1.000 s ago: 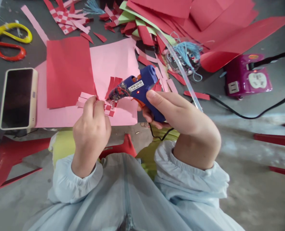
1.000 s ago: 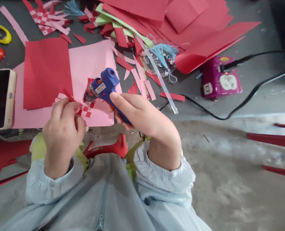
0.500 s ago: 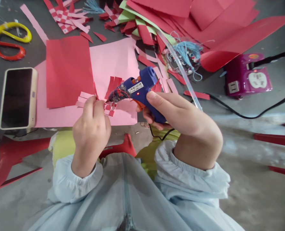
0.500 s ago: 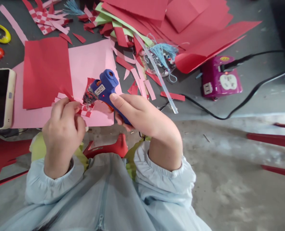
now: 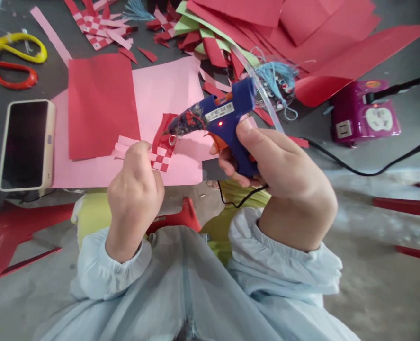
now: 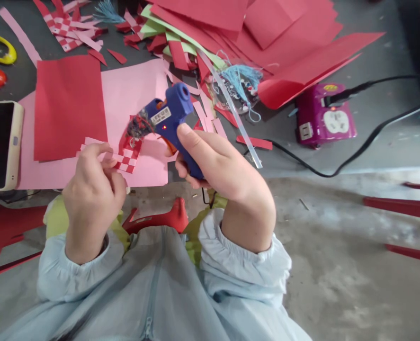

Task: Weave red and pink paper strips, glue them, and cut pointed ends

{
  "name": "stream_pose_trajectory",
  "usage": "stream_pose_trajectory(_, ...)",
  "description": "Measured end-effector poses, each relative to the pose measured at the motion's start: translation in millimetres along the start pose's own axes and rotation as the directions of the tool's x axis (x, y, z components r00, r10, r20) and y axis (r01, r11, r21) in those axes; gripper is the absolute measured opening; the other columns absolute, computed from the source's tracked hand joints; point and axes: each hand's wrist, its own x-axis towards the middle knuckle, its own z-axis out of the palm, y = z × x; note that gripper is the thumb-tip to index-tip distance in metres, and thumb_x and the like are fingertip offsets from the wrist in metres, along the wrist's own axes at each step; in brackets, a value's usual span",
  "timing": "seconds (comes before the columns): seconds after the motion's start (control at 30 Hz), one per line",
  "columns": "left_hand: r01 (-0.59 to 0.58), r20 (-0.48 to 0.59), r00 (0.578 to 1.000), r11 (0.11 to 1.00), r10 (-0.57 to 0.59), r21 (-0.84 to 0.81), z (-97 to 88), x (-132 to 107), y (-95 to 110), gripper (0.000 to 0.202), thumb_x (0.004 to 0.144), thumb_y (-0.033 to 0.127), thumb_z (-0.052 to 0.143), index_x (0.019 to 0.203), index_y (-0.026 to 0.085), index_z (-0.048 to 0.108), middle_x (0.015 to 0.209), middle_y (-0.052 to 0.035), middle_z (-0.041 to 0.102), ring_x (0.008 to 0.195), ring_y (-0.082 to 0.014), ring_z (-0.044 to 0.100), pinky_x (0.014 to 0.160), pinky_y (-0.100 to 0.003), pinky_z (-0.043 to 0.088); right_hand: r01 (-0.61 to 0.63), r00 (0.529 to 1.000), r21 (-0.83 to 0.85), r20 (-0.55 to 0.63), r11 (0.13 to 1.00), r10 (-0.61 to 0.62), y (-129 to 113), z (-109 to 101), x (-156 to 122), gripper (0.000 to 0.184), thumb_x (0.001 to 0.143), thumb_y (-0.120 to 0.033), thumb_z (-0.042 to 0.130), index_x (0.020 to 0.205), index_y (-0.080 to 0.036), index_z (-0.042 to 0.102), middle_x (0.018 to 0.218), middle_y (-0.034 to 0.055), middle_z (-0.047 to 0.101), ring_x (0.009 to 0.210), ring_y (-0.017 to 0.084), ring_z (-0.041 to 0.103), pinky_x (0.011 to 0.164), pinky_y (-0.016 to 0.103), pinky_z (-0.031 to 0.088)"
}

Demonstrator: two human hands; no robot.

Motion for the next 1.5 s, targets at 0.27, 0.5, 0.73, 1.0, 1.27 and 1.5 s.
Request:
stream_pose_trajectory(0.27,0.021,0.074,0.997,0.999,-0.023,0.027,-2.4,2,0,0.031,0.09,0.014,0.046,0.113,0.016,0.067,0.127,-0.012,0.07,0.093,-0.0223,0.074,0.065,-0.031,0.055,0.097,0.974,0.047,-0.209,0.994,-0.085,2,-4,-3,0.043,0.101,-0.051,0.043,0.076,-0.02,0.061,0.057,-0.0016,0.057,0.036,0.004,0.04,0.03,0.02,0.015)
stream_pose_trajectory(0.5,0.074,0.167,0.983,0.997,-0.072,-0.004,-3.8,4,3,0.035,0.089,0.015,0.05,0.12,0.018,0.066,0.134,-0.0125,0.066,0.092,-0.0219,0.073,0.066,-0.03,0.055,0.127,0.948,0.013,-0.297,0.992,-0.117,4,-5,-4,0.05,0.098,-0.06,0.044,0.074,-0.019,0.06,0.055,-0.0015,0.055,0.035,0.004,0.041,0.032,0.018,0.018)
stream_pose_trajectory(0.73,0.067,0.172,0.983,0.998,-0.068,0.015,-3.9,4,3,0.035,0.09,0.016,0.048,0.12,0.019,0.067,0.135,-0.0121,0.066,0.094,-0.0223,0.074,0.069,-0.03,0.056,0.145,0.917,0.002,-0.375,0.989,-0.134,8,-11,-4,0.051,0.095,-0.065,0.05,0.075,-0.019,0.061,0.055,-0.0014,0.056,0.035,0.004,0.041,0.031,0.018,0.021)
stream_pose_trajectory(1.0,0.009,0.133,0.991,0.997,-0.019,0.078,-1.5,4,3,0.035,0.091,0.016,0.047,0.119,0.018,0.069,0.132,-0.0118,0.069,0.091,-0.0233,0.075,0.063,-0.031,0.055,0.177,0.912,-0.013,-0.374,0.984,-0.168,12,-16,-5,0.06,0.094,-0.073,0.042,0.081,-0.019,0.063,0.057,-0.0019,0.055,0.036,0.004,0.04,0.031,0.018,0.021)
stream_pose_trajectory(1.27,0.026,0.145,0.989,0.997,-0.037,0.078,-2.3,5,4,0.035,0.091,0.016,0.047,0.118,0.02,0.069,0.132,-0.0107,0.069,0.092,-0.022,0.075,0.067,-0.03,0.056,0.189,0.914,-0.002,-0.366,0.982,-0.177,17,-19,-4,0.058,0.095,-0.072,0.04,0.082,-0.02,0.063,0.057,-0.0013,0.054,0.037,0.005,0.039,0.032,0.021,0.021)
stream_pose_trajectory(1.5,0.015,0.148,0.989,0.997,-0.027,0.08,-4.7,7,5,0.035,0.09,0.015,0.048,0.117,0.021,0.069,0.131,-0.0098,0.07,0.093,-0.0222,0.075,0.066,-0.03,0.057,0.159,0.922,-0.012,-0.355,0.987,-0.153,11,-18,-7,0.053,0.095,-0.069,0.044,0.077,-0.022,0.06,0.055,-0.0002,0.048,0.039,0.009,0.038,0.034,0.025,0.02)
